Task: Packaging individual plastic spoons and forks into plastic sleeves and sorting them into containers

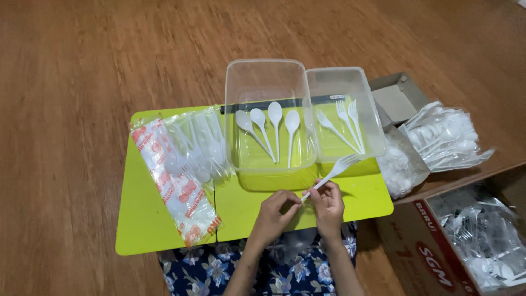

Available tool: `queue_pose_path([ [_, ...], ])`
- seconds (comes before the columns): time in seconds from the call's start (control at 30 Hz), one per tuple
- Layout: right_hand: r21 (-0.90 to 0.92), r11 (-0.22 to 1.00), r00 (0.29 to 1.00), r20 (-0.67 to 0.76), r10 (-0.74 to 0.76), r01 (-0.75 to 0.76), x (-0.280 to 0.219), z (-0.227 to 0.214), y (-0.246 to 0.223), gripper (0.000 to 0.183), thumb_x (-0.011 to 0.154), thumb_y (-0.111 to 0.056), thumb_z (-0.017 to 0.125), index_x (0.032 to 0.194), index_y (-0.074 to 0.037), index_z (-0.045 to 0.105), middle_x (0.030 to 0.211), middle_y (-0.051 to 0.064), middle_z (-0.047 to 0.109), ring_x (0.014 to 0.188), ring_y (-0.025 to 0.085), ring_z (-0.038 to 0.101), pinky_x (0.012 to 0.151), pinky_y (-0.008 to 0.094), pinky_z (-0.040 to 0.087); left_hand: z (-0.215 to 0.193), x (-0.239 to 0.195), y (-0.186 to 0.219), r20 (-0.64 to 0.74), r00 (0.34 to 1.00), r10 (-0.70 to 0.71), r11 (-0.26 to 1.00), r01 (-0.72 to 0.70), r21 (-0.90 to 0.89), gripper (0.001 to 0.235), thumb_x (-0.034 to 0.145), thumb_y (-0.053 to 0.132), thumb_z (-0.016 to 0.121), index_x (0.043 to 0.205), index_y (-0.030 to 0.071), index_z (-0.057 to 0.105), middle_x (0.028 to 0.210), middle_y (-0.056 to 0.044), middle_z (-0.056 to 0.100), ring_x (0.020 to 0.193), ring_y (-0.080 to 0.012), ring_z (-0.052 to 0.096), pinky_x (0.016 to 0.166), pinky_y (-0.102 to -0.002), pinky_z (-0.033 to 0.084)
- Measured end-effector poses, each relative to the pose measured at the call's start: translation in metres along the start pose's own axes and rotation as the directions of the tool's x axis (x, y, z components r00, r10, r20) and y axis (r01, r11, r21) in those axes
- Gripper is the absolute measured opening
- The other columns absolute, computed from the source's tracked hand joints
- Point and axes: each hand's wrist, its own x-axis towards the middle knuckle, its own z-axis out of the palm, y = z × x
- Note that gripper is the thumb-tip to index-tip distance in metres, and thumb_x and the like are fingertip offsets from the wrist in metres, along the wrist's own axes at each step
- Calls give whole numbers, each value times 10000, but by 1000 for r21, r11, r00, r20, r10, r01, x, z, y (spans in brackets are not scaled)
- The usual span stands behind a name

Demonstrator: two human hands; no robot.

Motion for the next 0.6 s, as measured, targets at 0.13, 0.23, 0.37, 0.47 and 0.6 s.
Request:
queue_pose_path([
  [0.13, -80, 990, 992, 68, -109, 115, 5, -5, 4, 298, 961, -43, 692, 1226, 56, 600, 957, 133, 640, 826, 196, 702, 779, 343, 582, -1, 0, -4, -4, 999, -37, 998, 37, -50, 131, 883, 45, 753, 986, 117, 714, 954, -95, 725, 973, -321, 726, 853, -425, 579],
  [0.23, -116, 987, 984, 151, -96, 114, 2, -2, -8, 191, 917, -45, 746, 1076, 38, 681, 941, 156, 687, 812, 188, 665, 753, 357, 551, -2, 0, -2, 22, 999, -24, 996, 25, -84, 114, 895, 43, 752, 971, 115, 707, 949, -76, 730, 967, -307, 730, 852, -410, 579],
  [0.37, -149, 983, 973, 218, -78, 112, 0, -3, -13, 183, 881, -46, 778, 1037, 37, 730, 888, 180, 725, 800, 225, 715, 759, 364, 578, -2, -1, -1, 49, 997, -53, 992, 58, -113, 111, 882, 34, 756, 954, 96, 700, 930, -109, 737, 947, -331, 735, 840, -430, 579],
  [0.47, -85, 993, 985, 158, -64, 78, 2, -9, 1, 258, 968, -179, 692, 1104, 39, 710, 872, 170, 727, 780, 177, 681, 735, 320, 569, -1, -3, -3, 69, 993, -96, 983, 106, -152, 118, 865, 21, 767, 944, 96, 720, 907, -111, 752, 924, -319, 745, 835, -414, 582],
  [0.6, 92, 995, 999, -7, -47, 48, 9, -2, -3, 322, 1067, -223, 583, 1287, 11, 586, 852, 111, 677, 725, 108, 617, 669, 208, 521, -4, 1, 7, 133, 981, -141, 978, 159, -132, 109, 855, 31, 762, 947, 86, 740, 862, -134, 762, 881, -325, 753, 801, -418, 590],
])
